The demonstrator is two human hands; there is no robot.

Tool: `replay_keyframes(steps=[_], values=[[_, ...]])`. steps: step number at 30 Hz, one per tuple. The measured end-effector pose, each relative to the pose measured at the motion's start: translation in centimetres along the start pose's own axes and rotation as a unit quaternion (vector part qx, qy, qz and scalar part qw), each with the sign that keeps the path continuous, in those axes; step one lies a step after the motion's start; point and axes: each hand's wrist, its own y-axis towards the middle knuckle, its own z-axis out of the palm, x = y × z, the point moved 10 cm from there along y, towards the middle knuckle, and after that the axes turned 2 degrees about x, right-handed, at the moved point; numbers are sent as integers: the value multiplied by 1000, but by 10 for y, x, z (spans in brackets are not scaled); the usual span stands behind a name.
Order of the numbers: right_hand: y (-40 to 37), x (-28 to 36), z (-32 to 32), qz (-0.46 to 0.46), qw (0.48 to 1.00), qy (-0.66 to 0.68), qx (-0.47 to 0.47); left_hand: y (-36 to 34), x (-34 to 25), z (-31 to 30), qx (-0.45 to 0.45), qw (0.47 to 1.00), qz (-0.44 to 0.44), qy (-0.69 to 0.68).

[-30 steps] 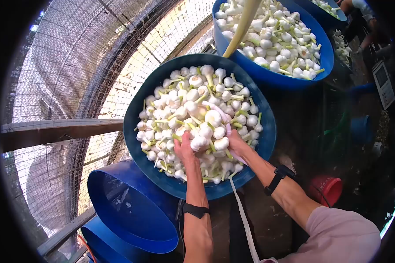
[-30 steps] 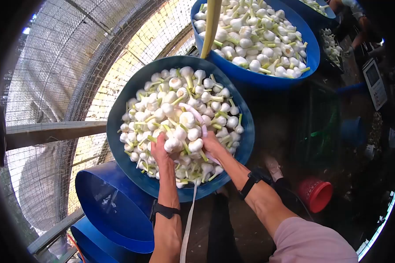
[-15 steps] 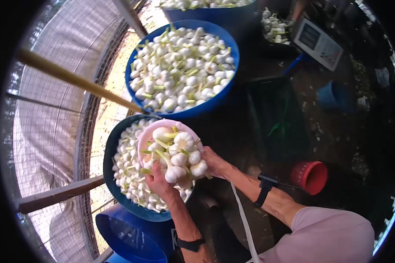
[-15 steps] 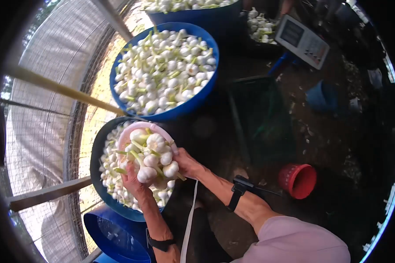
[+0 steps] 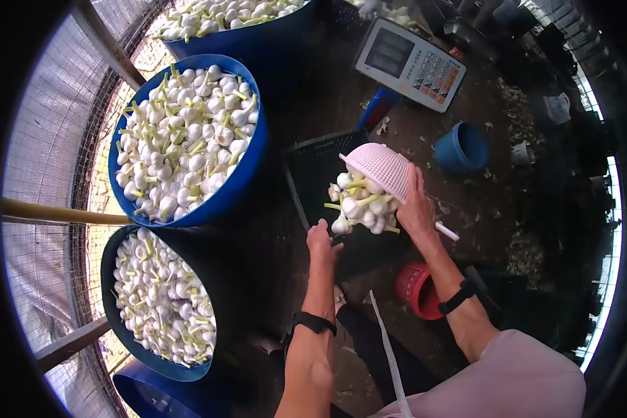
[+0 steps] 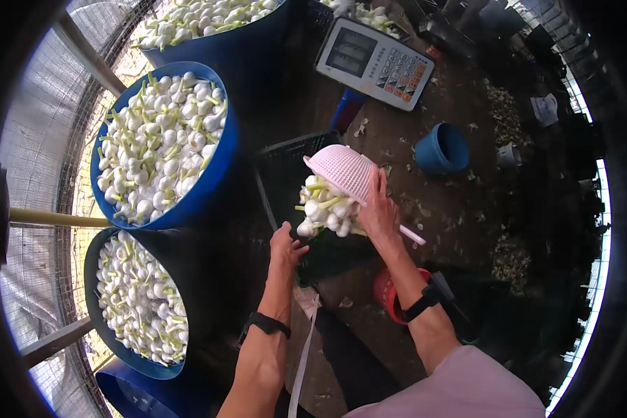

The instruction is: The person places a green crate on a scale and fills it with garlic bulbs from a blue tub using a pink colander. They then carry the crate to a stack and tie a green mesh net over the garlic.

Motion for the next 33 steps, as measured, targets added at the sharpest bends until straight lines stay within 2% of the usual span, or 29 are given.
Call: replay_keyframes(steps=[1,3,5,9,12,14,16,18,21,23,25,27,28,31,33], values=[[2,-4,4,1,1000,4,10,0,10,-15,-10,1000,-5,1],[6,-18,0,27,998,-46,-17,-7,10,-43,30,998,64,-1],[3,-22,-7,10,996,-73,-49,-11,19,-96,-9,997,52,-52],[-7,-7,-34,-1,986,-136,-99,-55,-14,-216,-54,978,143,-139],[-25,45,-50,1,990,-99,-103,-82,-33,-328,-125,952,202,-193],[-49,124,-50,-120,983,-3,-140,-90,-35,-403,-167,930,213,-250],[-82,217,-19,-170,976,128,-52,-87,-22,-476,-193,921,215,-262],[-127,325,35,-206,935,279,73,-95,-13,-539,-233,907,196,-291],[-201,493,111,-365,898,196,147,-87,13,-619,-303,872,117,-366],[-226,556,186,-401,891,108,183,-89,14,-658,-345,871,80,-340],[-235,587,228,-374,897,20,233,-73,22,-691,-328,875,80,-348],[-237,584,267,-373,896,-20,240,-40,53,-738,-358,888,59,-284],[-236,575,288,-359,897,-36,253,-22,71,-754,-353,897,21,-264],[-240,563,347,-368,886,-77,271,7,81,-738,-289,898,-33,-331],[-245,568,377,-364,878,-78,302,17,83,-725,-268,909,-74,-310]])
